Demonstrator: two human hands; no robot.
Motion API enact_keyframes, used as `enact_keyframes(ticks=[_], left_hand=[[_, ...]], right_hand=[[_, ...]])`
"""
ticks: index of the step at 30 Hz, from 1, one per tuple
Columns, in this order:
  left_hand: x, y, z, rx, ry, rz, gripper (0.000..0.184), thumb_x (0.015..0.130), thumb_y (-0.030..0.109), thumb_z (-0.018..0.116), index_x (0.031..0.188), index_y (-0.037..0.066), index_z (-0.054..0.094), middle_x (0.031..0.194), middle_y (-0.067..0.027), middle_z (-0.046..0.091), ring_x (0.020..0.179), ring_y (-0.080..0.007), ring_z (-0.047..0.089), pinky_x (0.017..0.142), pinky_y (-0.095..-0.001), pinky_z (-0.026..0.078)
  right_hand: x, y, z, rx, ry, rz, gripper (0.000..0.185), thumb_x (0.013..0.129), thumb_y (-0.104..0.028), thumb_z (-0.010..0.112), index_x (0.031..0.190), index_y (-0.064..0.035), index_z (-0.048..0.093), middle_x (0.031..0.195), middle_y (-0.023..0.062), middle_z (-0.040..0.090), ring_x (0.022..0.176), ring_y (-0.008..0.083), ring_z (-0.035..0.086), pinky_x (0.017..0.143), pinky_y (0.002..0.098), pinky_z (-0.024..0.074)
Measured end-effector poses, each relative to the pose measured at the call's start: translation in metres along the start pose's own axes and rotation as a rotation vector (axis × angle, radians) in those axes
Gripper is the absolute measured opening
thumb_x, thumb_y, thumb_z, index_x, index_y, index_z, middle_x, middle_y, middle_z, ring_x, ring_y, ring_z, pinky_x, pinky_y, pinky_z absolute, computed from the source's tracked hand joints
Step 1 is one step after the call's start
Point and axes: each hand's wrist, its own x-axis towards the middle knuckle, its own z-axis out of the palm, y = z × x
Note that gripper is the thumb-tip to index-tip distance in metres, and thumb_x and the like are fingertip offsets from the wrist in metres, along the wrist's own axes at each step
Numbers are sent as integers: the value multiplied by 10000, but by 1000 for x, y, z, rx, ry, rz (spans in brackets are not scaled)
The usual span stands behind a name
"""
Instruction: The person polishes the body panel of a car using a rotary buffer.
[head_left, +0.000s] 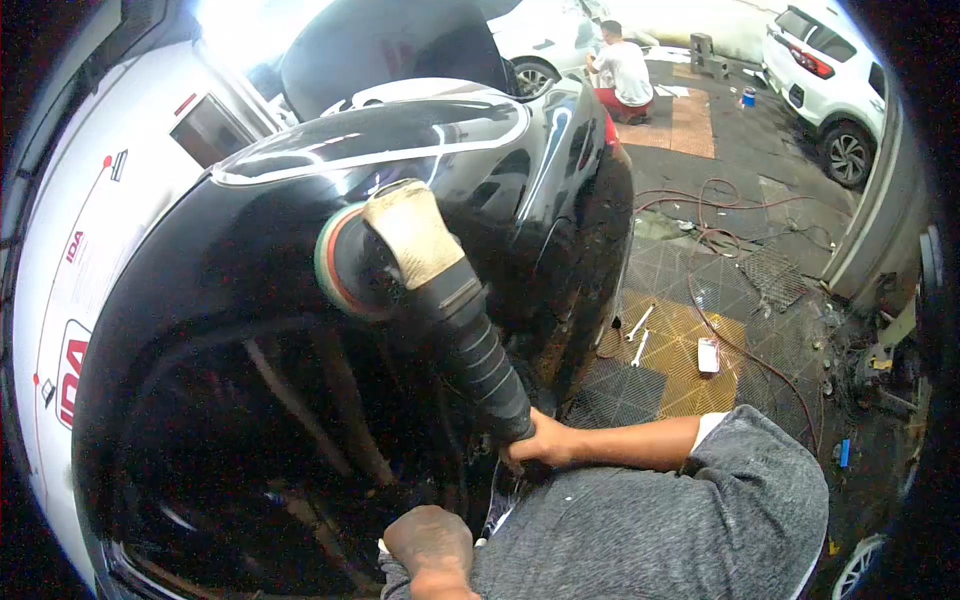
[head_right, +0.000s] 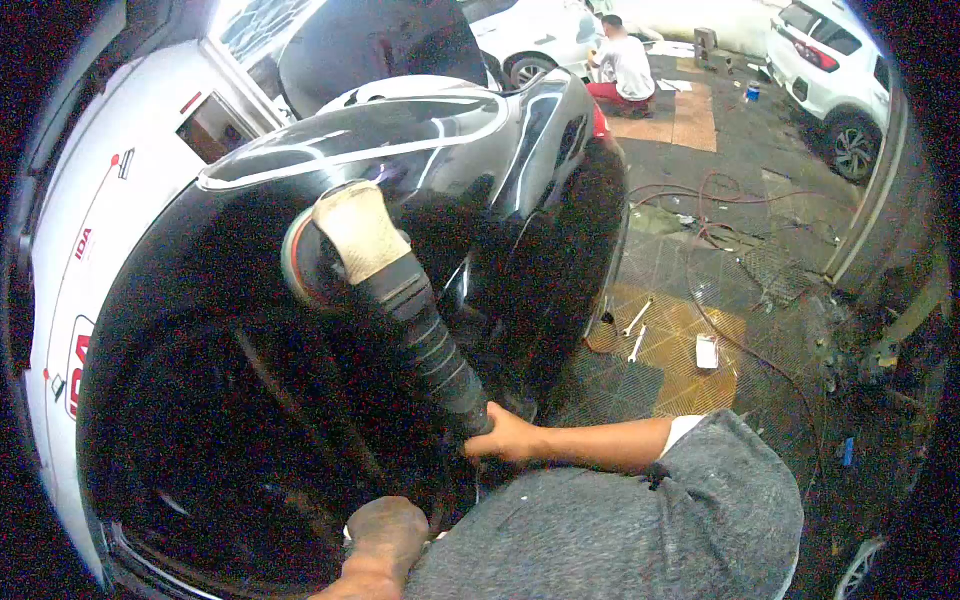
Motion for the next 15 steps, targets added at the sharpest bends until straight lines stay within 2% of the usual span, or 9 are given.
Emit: enact_keyframes(ticks=[6,12,15], left_hand=[[-2,0,2,11,3,-4,180,1022,263,388,1130,234,529,939,75,537,780,-64,540,670,-242,450],[-2,-4,0,32,-9,-13,185,1022,268,393,1156,238,518,953,70,542,790,-67,545,679,-244,454],[-3,-4,2,45,-13,-16,190,1021,270,396,1169,240,512,959,68,544,795,-69,547,684,-245,455]], right_hand=[[-1,7,-8,75,86,-14,578,776,-116,748,1288,-24,498,1110,75,649,1001,197,613,905,372,498],[-6,-2,-8,101,9,-10,509,782,-106,744,1247,-43,544,1107,60,655,998,187,615,906,374,498],[-8,-2,-4,118,43,-24,482,775,-113,743,1219,-48,567,1096,55,660,982,178,616,887,364,501]])
